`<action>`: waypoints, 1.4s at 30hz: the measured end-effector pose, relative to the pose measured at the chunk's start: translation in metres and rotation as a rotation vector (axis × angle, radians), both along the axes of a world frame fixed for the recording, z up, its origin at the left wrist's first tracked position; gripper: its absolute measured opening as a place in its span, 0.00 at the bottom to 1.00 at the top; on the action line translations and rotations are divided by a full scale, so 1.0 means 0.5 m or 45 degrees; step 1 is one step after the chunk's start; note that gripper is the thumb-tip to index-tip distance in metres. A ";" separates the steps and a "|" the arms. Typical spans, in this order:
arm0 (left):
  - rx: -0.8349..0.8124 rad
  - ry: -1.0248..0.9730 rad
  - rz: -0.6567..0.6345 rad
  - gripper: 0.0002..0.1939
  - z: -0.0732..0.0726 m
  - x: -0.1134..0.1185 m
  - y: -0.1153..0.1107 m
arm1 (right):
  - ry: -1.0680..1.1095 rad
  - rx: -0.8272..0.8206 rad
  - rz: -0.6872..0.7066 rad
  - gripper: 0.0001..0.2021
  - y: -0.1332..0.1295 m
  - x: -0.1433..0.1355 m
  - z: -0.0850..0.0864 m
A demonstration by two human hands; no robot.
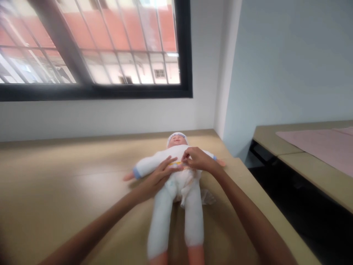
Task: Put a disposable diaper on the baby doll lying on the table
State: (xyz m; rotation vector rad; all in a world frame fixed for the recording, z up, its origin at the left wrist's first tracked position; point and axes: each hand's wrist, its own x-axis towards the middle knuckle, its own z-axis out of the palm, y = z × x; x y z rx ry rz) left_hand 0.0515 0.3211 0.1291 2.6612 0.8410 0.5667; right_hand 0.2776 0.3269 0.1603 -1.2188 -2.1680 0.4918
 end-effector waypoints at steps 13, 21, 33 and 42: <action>0.257 0.046 0.052 0.22 -0.013 -0.002 0.000 | -0.017 0.073 0.055 0.03 -0.037 -0.042 0.019; 0.352 0.109 0.105 0.27 -0.011 -0.001 -0.006 | -0.050 0.038 0.044 0.08 -0.049 -0.054 0.026; 0.681 0.000 0.126 0.17 -0.012 0.005 -0.008 | 0.257 -0.130 0.122 0.11 -0.016 -0.028 -0.011; 0.710 -0.104 0.148 0.13 -0.007 0.005 -0.009 | 0.410 -0.277 0.104 0.14 -0.009 -0.025 -0.010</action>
